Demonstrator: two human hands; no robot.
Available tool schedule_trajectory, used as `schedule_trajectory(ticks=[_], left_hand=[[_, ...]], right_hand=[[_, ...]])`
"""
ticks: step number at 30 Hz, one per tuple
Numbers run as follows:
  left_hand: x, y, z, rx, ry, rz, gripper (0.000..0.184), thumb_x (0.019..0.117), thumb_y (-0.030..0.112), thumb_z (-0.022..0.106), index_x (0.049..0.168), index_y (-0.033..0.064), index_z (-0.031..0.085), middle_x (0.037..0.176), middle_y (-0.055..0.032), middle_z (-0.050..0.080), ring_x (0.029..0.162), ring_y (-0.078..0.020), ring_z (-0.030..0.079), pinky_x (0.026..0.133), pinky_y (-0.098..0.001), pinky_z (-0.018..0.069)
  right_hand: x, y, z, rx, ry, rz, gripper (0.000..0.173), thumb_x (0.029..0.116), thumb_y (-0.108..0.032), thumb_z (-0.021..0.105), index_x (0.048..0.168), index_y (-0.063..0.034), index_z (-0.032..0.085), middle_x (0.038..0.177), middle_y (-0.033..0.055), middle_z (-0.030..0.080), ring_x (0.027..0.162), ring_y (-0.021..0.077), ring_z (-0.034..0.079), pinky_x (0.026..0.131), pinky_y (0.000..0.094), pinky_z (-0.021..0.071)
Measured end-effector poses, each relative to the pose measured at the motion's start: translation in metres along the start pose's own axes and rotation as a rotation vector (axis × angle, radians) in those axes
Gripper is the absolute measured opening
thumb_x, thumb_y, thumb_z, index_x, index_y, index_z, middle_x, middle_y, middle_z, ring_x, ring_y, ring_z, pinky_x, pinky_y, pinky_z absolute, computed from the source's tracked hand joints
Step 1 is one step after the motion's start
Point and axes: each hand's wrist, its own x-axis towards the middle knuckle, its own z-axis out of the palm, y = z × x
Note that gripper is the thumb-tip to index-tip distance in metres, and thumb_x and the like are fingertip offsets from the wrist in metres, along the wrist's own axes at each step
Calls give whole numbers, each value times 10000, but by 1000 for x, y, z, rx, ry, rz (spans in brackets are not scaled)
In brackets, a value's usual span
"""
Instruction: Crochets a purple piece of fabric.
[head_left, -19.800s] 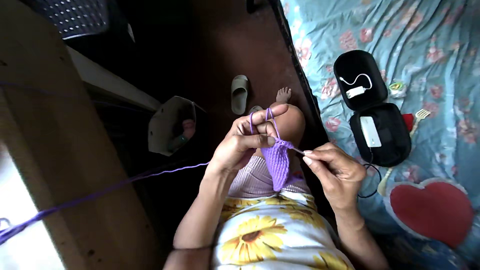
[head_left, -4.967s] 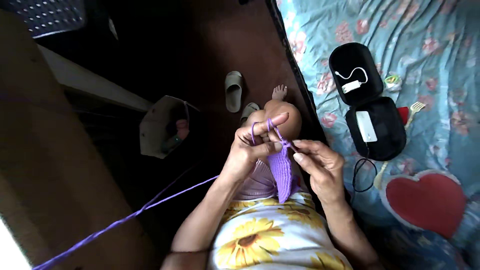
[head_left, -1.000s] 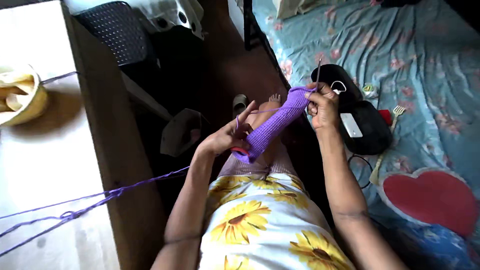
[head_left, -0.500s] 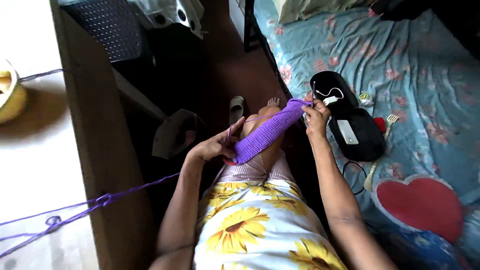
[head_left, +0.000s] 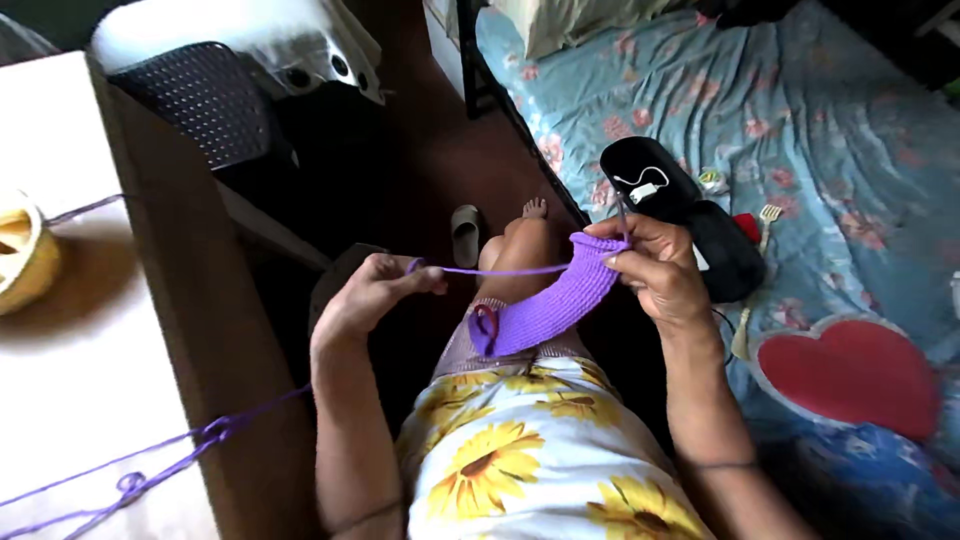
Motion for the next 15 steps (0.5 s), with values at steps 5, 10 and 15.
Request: schedule_trajectory(ticks=[5, 10, 15], left_hand=[[7, -58, -2, -169, 123, -266, 248, 1050, 142, 543, 845, 69, 661, 777, 55, 695, 677, 2, 629, 676, -193, 542], [-1, -59, -25, -192, 259, -336, 301, 1085, 239, 471, 932, 67, 665, 805, 40, 729, 710, -36, 687, 714, -238, 588], [-12, -34, -34, 537, 489, -536, 520, 1006, 412, 636, 1111, -95, 687, 1062, -344, 676, 1040, -549, 631, 908, -766, 428]], right_hand=[[-12, -10, -2, 68, -152, 76, 331, 826, 67, 550, 1081, -33, 736, 973, 11, 737, 686, -3, 636, 552, 154, 523], [-19, -8, -8, 123, -136, 89, 342, 817, 69, 549, 1084, -36, 737, 920, 3, 734, 605, -25, 594, 478, 122, 465], [-22, 1, -8, 130, -89, 129, 346, 816, 72, 543, 1086, -33, 733, 891, -3, 724, 558, -36, 558, 439, 115, 421]])
